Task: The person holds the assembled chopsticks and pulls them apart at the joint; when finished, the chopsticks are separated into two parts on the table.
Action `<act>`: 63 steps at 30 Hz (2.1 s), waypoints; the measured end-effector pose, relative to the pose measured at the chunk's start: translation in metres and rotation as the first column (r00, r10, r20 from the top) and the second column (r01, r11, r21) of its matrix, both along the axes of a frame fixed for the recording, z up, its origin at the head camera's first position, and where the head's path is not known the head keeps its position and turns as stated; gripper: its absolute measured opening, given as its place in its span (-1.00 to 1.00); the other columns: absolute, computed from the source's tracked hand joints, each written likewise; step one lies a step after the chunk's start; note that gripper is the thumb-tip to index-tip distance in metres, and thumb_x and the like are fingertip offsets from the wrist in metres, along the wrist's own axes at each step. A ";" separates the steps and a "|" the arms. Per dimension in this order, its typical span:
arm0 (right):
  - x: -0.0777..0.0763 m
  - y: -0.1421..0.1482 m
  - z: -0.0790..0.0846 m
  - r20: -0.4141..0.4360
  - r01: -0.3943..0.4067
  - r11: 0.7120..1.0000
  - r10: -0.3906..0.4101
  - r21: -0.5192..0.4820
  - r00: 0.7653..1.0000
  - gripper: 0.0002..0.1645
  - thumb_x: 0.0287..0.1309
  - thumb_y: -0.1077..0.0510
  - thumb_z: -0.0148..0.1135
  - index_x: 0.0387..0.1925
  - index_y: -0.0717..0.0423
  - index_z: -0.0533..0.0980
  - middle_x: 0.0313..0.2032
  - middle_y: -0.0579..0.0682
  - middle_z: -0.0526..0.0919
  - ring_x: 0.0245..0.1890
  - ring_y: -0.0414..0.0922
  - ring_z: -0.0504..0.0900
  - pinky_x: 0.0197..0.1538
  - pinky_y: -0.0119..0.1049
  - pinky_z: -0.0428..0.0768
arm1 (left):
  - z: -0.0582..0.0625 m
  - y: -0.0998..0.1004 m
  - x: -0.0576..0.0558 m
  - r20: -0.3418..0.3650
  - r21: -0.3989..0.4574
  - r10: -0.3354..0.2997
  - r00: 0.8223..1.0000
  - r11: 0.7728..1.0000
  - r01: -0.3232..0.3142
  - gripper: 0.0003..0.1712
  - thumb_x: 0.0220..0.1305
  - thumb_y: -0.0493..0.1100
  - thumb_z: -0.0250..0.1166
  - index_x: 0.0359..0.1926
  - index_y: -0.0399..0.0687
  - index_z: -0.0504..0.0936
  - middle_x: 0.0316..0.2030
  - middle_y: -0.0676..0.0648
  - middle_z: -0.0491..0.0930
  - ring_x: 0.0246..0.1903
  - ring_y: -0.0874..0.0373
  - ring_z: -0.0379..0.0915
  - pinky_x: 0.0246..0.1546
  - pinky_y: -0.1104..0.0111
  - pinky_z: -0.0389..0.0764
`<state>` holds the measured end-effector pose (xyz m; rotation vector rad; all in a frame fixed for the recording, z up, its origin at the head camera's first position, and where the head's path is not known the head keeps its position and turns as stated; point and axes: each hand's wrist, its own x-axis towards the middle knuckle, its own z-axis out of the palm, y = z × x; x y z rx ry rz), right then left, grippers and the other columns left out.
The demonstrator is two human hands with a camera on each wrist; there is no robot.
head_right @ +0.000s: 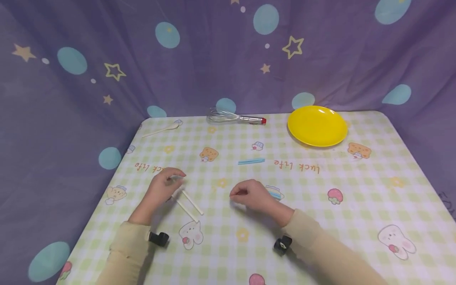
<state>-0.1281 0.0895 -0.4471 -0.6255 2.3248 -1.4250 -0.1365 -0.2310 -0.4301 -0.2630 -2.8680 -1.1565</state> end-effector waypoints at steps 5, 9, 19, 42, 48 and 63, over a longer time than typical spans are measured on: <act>0.003 -0.022 -0.002 0.044 -0.068 0.996 0.070 -0.054 0.997 -0.87 0.19 0.17 0.34 -0.27 0.15 0.69 -0.29 -0.11 0.72 -0.31 -0.20 0.57 -0.20 -0.34 0.51 | -0.003 -0.013 -0.001 -0.018 -0.033 -0.075 0.997 0.997 0.075 -0.73 0.13 -0.43 0.35 -0.11 -0.21 0.68 0.02 -0.21 0.56 0.14 -0.17 0.38 0.24 -0.01 0.28; 0.004 -0.039 -0.003 0.035 -0.133 0.990 0.134 -0.046 0.990 -0.82 0.16 0.17 0.36 -0.22 0.18 0.66 -0.30 -0.09 0.72 -0.30 -0.24 0.61 -0.18 -0.36 0.55 | -0.007 -0.015 -0.001 0.051 -0.105 -0.082 0.995 0.991 0.087 -0.67 0.10 -0.40 0.38 -0.07 -0.16 0.67 0.08 -0.25 0.49 0.19 -0.24 0.28 0.24 -0.08 0.24; 0.005 -0.080 -0.004 -0.024 -0.144 0.981 0.148 0.134 0.989 -0.77 0.02 0.09 0.49 -0.30 0.07 0.63 -0.40 -0.19 0.66 -0.39 -0.31 0.55 -0.20 -0.38 0.51 | -0.010 -0.016 -0.004 0.140 -0.177 -0.003 0.990 0.984 0.028 -0.69 0.07 -0.29 0.45 -0.11 -0.10 0.66 0.11 -0.27 0.36 0.18 -0.23 0.15 0.17 -0.06 0.28; 0.000 -0.085 -0.003 -0.059 0.018 0.963 -0.002 0.268 0.998 -0.92 0.05 0.25 0.32 -0.44 0.02 0.57 -0.50 -0.18 0.54 -0.44 -0.22 0.47 -0.27 -0.31 0.49 | -0.019 -0.020 -0.004 0.033 -0.154 -0.053 0.998 0.986 0.057 -0.84 -0.03 -0.19 0.55 -0.46 0.04 0.70 -0.08 -0.20 0.39 -0.06 -0.12 0.18 -0.02 0.03 0.22; -0.005 -0.069 0.000 -0.038 0.052 0.980 -0.045 0.193 0.998 -0.97 0.13 0.22 0.32 -0.39 0.09 0.59 -0.49 -0.18 0.55 -0.44 -0.21 0.48 -0.27 -0.31 0.49 | -0.017 -0.015 -0.003 0.021 -0.100 -0.092 0.996 0.991 0.093 -0.83 -0.02 -0.17 0.55 -0.50 0.08 0.68 0.03 -0.22 0.40 0.09 -0.15 0.16 0.08 -0.03 0.25; -0.010 -0.006 0.011 -0.050 0.118 0.991 -0.121 -0.060 0.991 -0.87 0.24 0.22 0.28 -0.27 0.24 0.66 -0.38 0.00 0.68 -0.39 -0.16 0.56 -0.22 -0.31 0.54 | -0.005 0.025 -0.004 0.184 0.208 -0.213 0.959 0.963 0.174 -0.95 0.18 -0.17 0.43 -0.33 -0.03 0.73 -0.41 0.05 0.66 -0.41 0.13 0.51 -0.33 0.32 0.51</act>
